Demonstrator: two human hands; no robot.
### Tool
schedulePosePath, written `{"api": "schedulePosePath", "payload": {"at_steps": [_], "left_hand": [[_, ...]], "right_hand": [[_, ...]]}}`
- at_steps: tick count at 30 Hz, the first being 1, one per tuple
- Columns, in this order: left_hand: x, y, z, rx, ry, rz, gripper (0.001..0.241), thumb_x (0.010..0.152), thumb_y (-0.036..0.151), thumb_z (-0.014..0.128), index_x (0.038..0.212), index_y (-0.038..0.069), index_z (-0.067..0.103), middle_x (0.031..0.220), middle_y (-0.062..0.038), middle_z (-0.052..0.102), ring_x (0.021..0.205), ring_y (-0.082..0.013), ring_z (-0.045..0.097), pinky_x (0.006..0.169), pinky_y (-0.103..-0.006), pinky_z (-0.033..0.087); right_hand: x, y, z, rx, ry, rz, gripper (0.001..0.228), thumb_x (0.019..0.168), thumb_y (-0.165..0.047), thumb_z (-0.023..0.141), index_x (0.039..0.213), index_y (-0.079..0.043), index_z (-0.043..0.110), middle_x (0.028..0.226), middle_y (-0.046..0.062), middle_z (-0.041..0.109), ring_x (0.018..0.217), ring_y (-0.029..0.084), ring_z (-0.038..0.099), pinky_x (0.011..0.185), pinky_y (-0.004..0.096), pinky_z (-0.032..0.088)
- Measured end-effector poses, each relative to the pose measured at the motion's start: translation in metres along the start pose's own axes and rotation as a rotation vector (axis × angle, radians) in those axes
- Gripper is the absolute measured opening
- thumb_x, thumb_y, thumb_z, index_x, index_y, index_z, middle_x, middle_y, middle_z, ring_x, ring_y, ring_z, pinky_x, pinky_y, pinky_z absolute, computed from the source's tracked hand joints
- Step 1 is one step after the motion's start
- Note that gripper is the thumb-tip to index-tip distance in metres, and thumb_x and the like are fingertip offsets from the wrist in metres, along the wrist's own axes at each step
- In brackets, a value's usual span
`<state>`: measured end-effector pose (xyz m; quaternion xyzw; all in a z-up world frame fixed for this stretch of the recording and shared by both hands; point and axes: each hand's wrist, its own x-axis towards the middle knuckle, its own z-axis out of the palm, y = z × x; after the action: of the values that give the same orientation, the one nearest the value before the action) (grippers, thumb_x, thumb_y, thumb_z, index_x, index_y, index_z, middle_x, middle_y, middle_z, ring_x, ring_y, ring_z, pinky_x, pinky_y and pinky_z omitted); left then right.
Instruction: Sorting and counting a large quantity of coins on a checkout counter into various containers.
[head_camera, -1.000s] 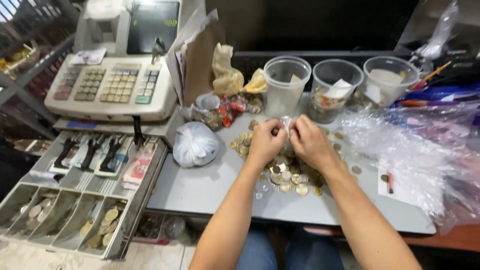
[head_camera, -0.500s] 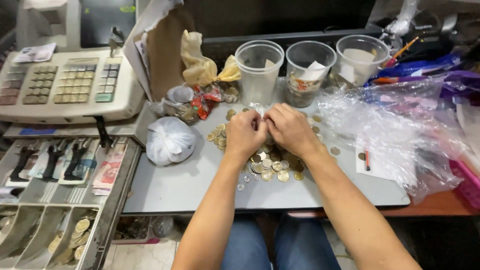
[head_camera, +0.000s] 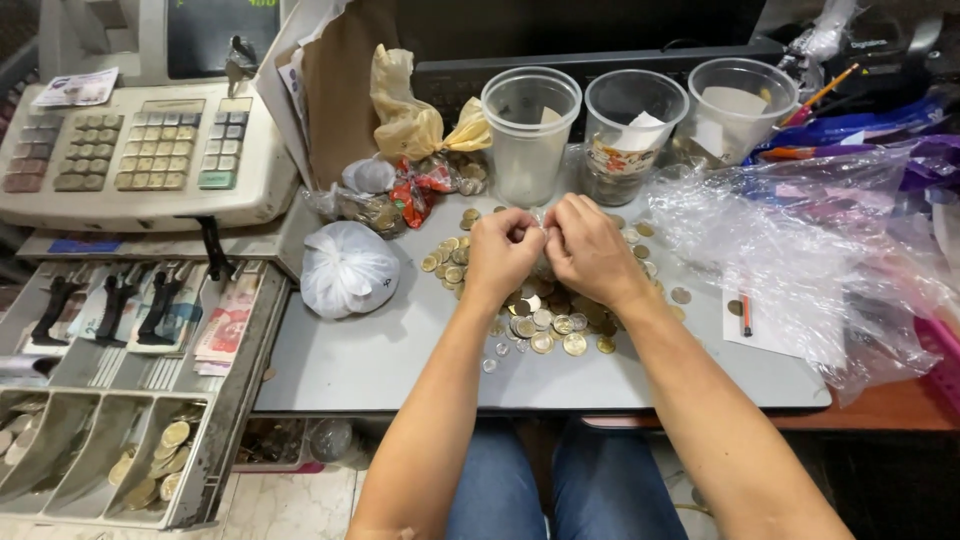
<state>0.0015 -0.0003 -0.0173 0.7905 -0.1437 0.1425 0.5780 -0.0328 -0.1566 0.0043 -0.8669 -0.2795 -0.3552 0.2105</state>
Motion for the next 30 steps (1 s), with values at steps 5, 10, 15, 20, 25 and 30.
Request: {"api": "schedulePosePath", "payload": {"at_steps": [5,10,15,20,25,30], "left_hand": [[-0.003,0.003,-0.009,-0.056,-0.012,0.081,0.008,0.077,0.018,0.068,0.077,0.014,0.075,0.057,-0.004,0.063,0.056,-0.0185,0.061,0.058,-0.0332,0.052],[-0.002,0.014,-0.015,-0.056,0.005,0.203,0.008,0.079,0.018,0.071,0.082,0.012,0.076,0.063,-0.008,0.066,0.059,-0.0209,0.065,0.06,-0.0348,0.053],[-0.006,0.02,-0.02,-0.045,-0.108,0.155,0.012,0.084,0.014,0.068,0.088,0.011,0.079,0.065,-0.008,0.069,0.062,-0.0202,0.065,0.064,-0.0336,0.054],[-0.002,0.007,-0.016,-0.047,-0.151,0.111,0.011,0.082,0.013,0.067,0.084,0.011,0.078,0.062,-0.006,0.066,0.061,-0.0194,0.063,0.062,-0.0344,0.053],[-0.002,0.003,-0.013,-0.031,-0.172,0.061,0.012,0.08,0.014,0.065,0.079,0.01,0.077,0.057,-0.007,0.063,0.058,-0.0216,0.059,0.061,-0.0364,0.051],[-0.003,0.004,-0.014,-0.032,-0.125,0.023,0.014,0.082,0.018,0.063,0.078,0.01,0.074,0.058,-0.006,0.062,0.062,-0.0219,0.06,0.063,-0.0364,0.052]], "right_hand": [[-0.002,-0.002,-0.001,0.06,0.006,0.076,0.003,0.095,-0.01,0.057,0.092,-0.01,0.055,0.08,0.008,0.05,0.083,0.034,0.061,0.07,0.041,0.052],[0.001,-0.003,-0.002,-0.049,0.001,0.071,0.008,0.096,-0.015,0.059,0.092,-0.011,0.055,0.08,0.007,0.051,0.083,0.03,0.063,0.07,0.039,0.053],[-0.006,0.005,-0.001,-0.08,-0.076,0.064,0.008,0.097,-0.019,0.057,0.091,-0.014,0.054,0.079,0.003,0.049,0.082,0.027,0.062,0.07,0.036,0.052],[-0.006,0.005,0.004,-0.083,-0.109,0.017,0.007,0.097,-0.016,0.054,0.091,-0.013,0.052,0.08,0.005,0.048,0.084,0.029,0.061,0.073,0.038,0.053],[-0.004,0.001,0.004,-0.055,-0.127,-0.013,0.004,0.096,-0.012,0.053,0.093,-0.011,0.05,0.081,0.006,0.047,0.086,0.031,0.061,0.075,0.039,0.053],[-0.002,0.0,0.005,0.019,-0.043,0.018,0.006,0.098,-0.009,0.053,0.093,-0.011,0.053,0.081,0.005,0.048,0.083,0.03,0.061,0.075,0.036,0.052]]}}
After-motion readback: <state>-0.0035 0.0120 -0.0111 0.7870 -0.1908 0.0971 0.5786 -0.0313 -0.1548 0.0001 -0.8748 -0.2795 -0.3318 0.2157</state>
